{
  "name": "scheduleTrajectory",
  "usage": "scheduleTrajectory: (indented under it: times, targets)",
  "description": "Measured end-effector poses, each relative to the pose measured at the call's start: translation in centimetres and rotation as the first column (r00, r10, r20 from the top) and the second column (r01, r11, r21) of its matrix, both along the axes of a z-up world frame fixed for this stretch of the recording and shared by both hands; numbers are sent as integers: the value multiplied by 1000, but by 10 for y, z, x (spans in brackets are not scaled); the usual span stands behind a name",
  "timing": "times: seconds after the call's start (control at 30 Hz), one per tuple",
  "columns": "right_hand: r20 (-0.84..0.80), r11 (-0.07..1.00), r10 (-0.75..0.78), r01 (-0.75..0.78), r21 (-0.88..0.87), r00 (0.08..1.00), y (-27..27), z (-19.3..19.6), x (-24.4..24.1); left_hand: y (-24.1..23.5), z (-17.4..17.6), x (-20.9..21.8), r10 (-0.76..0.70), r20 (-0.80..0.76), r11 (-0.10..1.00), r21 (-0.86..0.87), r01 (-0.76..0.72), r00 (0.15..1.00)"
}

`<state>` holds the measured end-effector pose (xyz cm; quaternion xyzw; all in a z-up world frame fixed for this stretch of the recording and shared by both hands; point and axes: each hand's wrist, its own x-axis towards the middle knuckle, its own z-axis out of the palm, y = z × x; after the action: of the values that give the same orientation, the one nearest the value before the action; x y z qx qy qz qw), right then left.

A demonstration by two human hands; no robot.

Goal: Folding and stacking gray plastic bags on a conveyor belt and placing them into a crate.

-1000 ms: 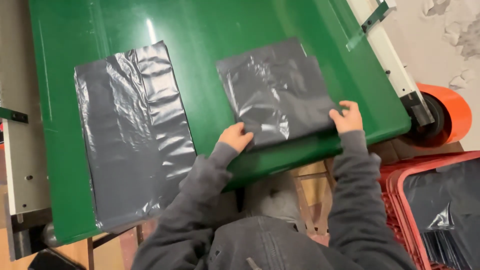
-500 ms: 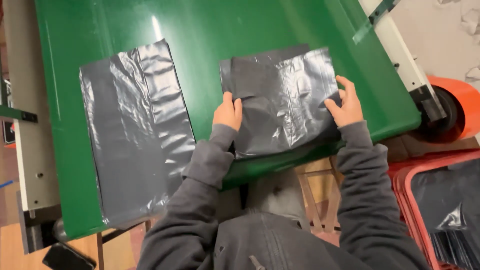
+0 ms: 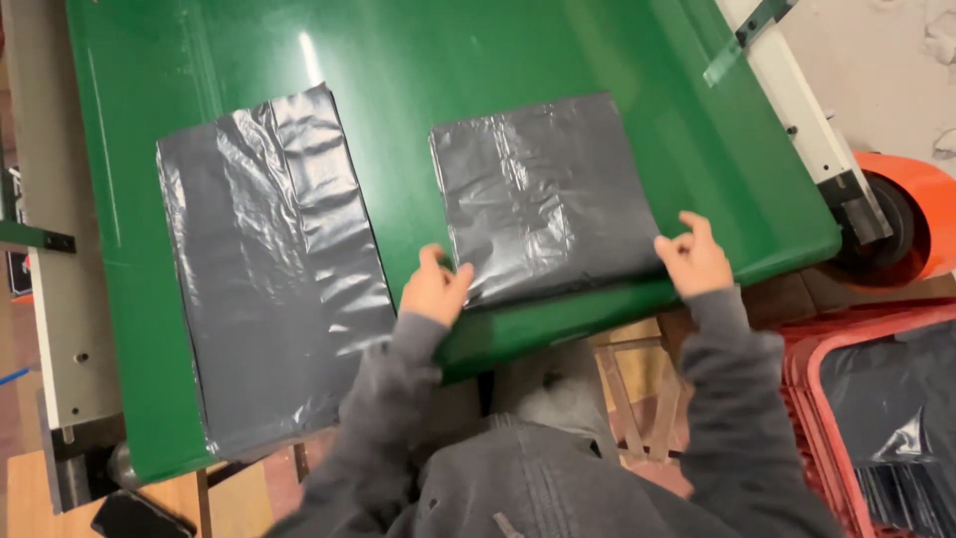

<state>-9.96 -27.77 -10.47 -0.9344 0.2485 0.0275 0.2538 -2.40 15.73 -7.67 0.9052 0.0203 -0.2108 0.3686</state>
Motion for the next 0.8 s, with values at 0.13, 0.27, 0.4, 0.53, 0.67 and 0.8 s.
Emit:
scheduleTrajectory:
  times: [0.13, 0.27, 0.4, 0.53, 0.67, 0.8]
  targets:
    - [103, 1000, 23, -22, -8, 994, 27, 5, -35, -2, 15, -47, -95, 84, 995, 49, 91, 992]
    - [64, 985, 75, -64, -160, 995, 39, 9, -30, -12, -19, -56, -202, 345, 936, 343, 78, 917]
    - [6, 936, 116, -107, -334, 993, 25, 28, 17, -30, -6, -39, -342, 648, 831, 547, -104, 680]
    - [174, 910, 120, -39, -412, 977, 28, 24, 124, -94, 24, -4, -408, 819, 908, 411, 83, 403]
    - [-13, 898, -156, 137, -419, 988, 38, 13, 216, -144, -15, 18, -535, 743, 826, 358, 436, 403]
    - [-29, 941, -250, 236, -242, 968, 28, 0, 240, -144, -27, 17, -512, 727, 844, 326, 427, 457]
